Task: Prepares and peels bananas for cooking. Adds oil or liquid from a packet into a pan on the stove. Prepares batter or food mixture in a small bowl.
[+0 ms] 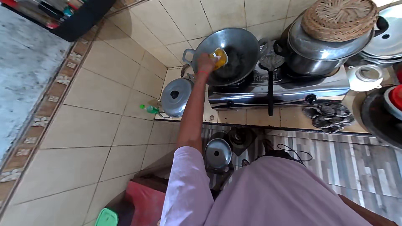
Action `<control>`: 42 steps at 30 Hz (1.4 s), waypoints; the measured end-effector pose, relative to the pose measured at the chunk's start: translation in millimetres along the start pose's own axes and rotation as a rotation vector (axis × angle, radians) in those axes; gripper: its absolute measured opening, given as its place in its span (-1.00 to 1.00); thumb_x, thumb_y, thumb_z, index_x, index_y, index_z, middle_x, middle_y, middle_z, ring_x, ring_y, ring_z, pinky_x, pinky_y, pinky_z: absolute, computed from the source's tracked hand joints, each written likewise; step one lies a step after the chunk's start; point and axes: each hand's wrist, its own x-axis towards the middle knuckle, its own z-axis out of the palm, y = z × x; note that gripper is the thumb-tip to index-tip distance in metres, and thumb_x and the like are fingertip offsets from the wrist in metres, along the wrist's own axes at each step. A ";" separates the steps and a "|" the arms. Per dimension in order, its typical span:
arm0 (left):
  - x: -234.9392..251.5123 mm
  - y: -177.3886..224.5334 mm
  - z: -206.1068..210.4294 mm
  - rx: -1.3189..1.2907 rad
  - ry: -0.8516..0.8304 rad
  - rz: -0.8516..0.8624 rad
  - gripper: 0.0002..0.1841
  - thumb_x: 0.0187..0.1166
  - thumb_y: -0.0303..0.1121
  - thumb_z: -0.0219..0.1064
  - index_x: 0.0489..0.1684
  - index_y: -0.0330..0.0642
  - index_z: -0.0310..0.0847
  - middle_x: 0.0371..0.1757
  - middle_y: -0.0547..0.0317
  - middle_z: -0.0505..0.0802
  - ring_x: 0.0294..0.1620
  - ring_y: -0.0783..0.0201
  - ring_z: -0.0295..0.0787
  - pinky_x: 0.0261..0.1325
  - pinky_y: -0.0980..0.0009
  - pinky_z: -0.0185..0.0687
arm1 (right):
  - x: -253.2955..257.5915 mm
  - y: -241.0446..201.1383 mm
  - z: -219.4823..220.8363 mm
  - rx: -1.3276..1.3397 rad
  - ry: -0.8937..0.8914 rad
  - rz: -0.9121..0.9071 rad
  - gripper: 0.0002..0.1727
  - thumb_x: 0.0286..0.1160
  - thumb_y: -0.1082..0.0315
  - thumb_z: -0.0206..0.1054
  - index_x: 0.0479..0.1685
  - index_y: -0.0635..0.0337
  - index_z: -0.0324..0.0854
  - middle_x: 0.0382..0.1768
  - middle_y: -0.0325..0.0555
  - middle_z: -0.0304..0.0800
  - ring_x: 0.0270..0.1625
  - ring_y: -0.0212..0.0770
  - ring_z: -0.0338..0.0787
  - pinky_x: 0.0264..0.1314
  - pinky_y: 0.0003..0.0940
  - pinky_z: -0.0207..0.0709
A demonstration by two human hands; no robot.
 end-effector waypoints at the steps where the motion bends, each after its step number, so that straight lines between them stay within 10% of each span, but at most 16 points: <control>1: 0.4 0.7 0.2 0.005 0.000 -0.002 -0.42 0.67 -0.10 0.35 0.33 -0.56 0.53 0.31 -0.47 0.68 0.42 -0.29 0.60 0.50 -0.19 0.41 | 5.5 7.5 2.2 0.005 -0.011 -0.035 -0.60 0.80 0.36 0.12 0.27 0.59 0.61 0.29 0.43 0.73 0.39 0.24 0.72 0.53 0.02 0.41; 35: 3.6 6.2 3.1 0.047 0.009 0.014 -0.49 0.65 -0.18 0.37 0.21 -0.59 0.58 0.25 -0.48 0.70 0.37 -0.30 0.63 0.46 -0.19 0.44 | 30.9 48.1 24.0 0.044 0.132 -0.353 -0.64 0.75 0.43 0.12 0.24 0.62 0.55 0.11 0.45 0.72 0.20 0.19 0.75 0.38 0.01 0.51; 42: 4.1 9.2 3.2 0.049 0.015 0.020 -0.50 0.65 -0.21 0.37 0.23 -0.60 0.56 0.26 -0.48 0.70 0.37 -0.28 0.63 0.46 -0.17 0.45 | 5.0 2.9 3.7 -0.100 0.009 -0.123 -0.62 0.80 0.42 0.08 0.27 0.61 0.61 0.29 0.45 0.73 0.41 0.26 0.71 0.54 0.01 0.40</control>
